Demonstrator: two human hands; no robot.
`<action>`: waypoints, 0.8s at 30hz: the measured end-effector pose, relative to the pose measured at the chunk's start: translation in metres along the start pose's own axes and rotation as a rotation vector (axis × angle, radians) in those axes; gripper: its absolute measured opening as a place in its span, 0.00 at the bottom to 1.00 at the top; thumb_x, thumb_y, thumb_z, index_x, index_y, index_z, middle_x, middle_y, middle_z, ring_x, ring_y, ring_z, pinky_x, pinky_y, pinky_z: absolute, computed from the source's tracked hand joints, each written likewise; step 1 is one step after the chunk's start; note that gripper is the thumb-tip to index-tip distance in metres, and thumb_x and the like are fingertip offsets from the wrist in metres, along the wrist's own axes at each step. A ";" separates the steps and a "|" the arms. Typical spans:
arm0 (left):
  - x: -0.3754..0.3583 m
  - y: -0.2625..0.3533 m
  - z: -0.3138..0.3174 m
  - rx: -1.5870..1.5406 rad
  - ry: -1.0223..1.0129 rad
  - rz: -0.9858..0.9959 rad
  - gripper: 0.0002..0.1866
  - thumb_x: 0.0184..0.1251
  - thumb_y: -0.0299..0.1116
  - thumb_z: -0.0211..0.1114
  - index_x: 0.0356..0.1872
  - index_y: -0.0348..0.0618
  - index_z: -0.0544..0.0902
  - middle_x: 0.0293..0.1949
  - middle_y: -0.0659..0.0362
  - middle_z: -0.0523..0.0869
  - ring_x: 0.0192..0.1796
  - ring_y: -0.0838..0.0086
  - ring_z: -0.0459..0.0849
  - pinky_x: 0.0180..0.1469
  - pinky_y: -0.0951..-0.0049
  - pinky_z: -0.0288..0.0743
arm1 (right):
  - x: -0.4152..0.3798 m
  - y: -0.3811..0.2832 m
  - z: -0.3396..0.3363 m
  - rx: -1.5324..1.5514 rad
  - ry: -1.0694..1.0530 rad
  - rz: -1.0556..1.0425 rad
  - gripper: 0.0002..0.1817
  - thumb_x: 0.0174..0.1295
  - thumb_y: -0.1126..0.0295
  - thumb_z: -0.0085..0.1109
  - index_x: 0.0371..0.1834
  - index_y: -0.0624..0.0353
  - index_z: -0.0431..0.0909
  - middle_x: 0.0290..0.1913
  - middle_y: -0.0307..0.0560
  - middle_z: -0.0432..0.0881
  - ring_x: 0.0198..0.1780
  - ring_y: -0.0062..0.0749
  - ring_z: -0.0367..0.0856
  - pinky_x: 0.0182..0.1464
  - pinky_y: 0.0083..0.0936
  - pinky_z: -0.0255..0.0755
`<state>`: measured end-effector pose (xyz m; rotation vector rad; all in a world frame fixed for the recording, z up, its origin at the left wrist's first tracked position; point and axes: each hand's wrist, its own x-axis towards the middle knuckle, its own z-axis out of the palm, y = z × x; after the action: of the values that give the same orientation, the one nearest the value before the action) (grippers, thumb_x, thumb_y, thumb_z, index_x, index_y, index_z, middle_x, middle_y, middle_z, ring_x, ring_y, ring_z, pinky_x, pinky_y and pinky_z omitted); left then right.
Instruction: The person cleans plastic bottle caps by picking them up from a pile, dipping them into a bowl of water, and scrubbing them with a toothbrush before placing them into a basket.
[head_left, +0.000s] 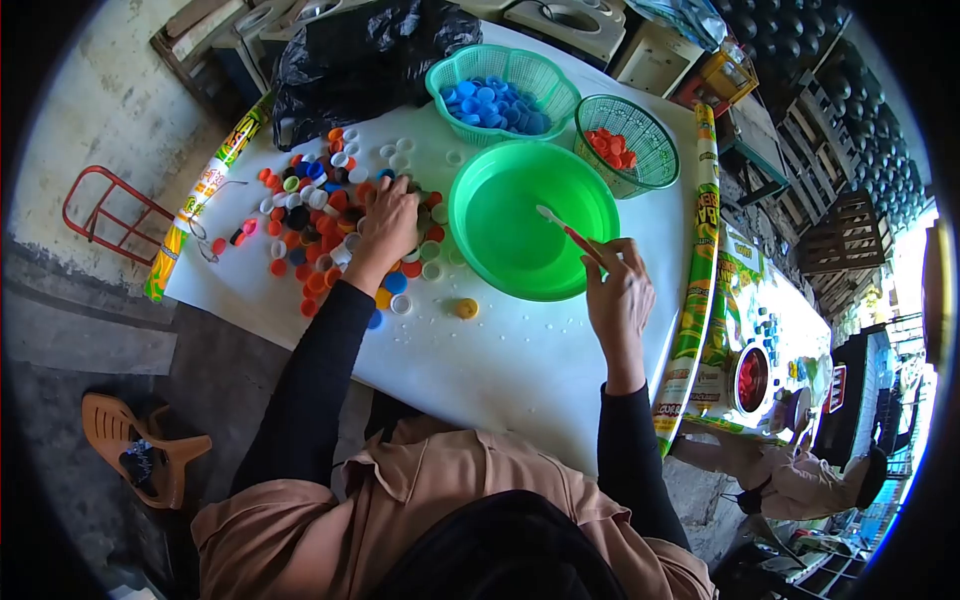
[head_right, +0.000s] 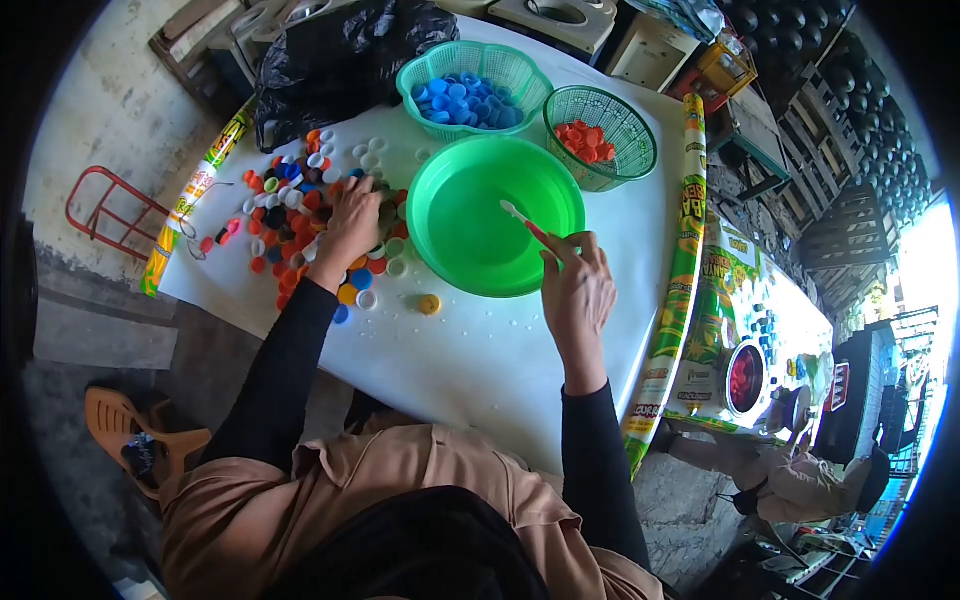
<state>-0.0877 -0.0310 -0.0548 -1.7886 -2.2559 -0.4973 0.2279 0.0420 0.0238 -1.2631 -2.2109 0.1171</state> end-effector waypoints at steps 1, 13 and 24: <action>0.001 -0.002 0.003 0.002 -0.006 -0.003 0.09 0.54 0.18 0.61 0.37 0.34 0.85 0.55 0.47 0.80 0.61 0.49 0.74 0.62 0.46 0.70 | 0.003 -0.001 -0.001 0.003 -0.060 -0.034 0.09 0.61 0.70 0.69 0.44 0.49 0.90 0.37 0.38 0.82 0.39 0.36 0.84 0.39 0.33 0.76; 0.017 0.003 0.016 -0.019 0.049 0.024 0.14 0.50 0.17 0.64 0.40 0.37 0.85 0.56 0.51 0.76 0.61 0.54 0.72 0.61 0.52 0.69 | 0.018 -0.004 0.001 -0.026 -0.091 -0.063 0.07 0.60 0.71 0.68 0.41 0.51 0.90 0.37 0.41 0.83 0.40 0.39 0.85 0.40 0.35 0.77; 0.031 -0.002 0.017 -0.025 -0.009 0.069 0.05 0.52 0.17 0.62 0.29 0.36 0.84 0.56 0.52 0.79 0.62 0.54 0.72 0.60 0.51 0.69 | 0.010 -0.009 -0.009 0.107 -0.199 -0.079 0.13 0.61 0.72 0.66 0.47 0.42 0.91 0.37 0.41 0.82 0.39 0.38 0.84 0.39 0.36 0.77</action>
<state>-0.0960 0.0029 -0.0596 -1.8771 -2.1950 -0.5078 0.2220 0.0436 0.0384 -1.1465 -2.3847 0.3393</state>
